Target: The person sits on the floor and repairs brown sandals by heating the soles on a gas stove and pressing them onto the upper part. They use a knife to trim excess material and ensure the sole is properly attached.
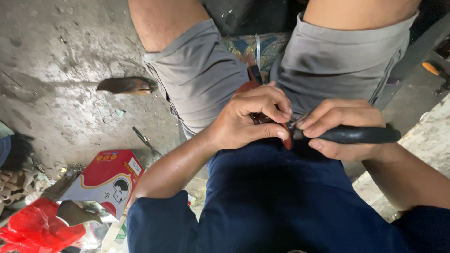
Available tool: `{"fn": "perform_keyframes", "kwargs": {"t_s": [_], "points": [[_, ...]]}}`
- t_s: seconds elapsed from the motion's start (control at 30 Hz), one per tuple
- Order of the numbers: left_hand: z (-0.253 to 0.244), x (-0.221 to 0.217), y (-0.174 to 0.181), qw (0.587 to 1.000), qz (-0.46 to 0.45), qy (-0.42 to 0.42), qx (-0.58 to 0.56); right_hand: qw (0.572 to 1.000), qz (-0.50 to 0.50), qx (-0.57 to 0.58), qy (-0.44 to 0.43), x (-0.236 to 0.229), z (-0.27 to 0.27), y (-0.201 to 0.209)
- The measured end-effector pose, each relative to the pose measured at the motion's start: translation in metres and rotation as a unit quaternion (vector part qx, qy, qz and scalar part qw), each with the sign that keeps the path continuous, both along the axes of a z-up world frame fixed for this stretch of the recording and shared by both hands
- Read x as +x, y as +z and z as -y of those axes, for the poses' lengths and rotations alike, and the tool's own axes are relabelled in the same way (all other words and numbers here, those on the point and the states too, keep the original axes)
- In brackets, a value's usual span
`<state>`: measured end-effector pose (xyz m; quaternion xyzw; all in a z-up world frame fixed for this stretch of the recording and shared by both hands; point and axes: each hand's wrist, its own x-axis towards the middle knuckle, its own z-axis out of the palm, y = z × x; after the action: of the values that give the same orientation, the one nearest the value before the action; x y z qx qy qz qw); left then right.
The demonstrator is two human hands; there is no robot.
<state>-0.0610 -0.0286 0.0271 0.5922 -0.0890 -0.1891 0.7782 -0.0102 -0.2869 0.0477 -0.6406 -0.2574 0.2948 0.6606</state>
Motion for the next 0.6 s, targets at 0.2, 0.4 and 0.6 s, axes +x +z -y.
{"fn": "perform_keyframes", "kwargs": {"t_s": [0.2,0.4,0.6], "points": [[-0.001,-0.008,0.000,0.999,-0.007,-0.036,0.011,0.997,0.058,0.035,0.032,-0.006,0.004,-0.005],[0.000,-0.012,0.000,0.999,-0.010,-0.050,0.008,1.000,-0.002,-0.006,0.006,-0.013,0.014,-0.009],[0.010,-0.011,-0.001,0.997,0.032,-0.060,0.035,0.996,-0.015,0.024,0.085,-0.001,0.014,-0.005]]}}
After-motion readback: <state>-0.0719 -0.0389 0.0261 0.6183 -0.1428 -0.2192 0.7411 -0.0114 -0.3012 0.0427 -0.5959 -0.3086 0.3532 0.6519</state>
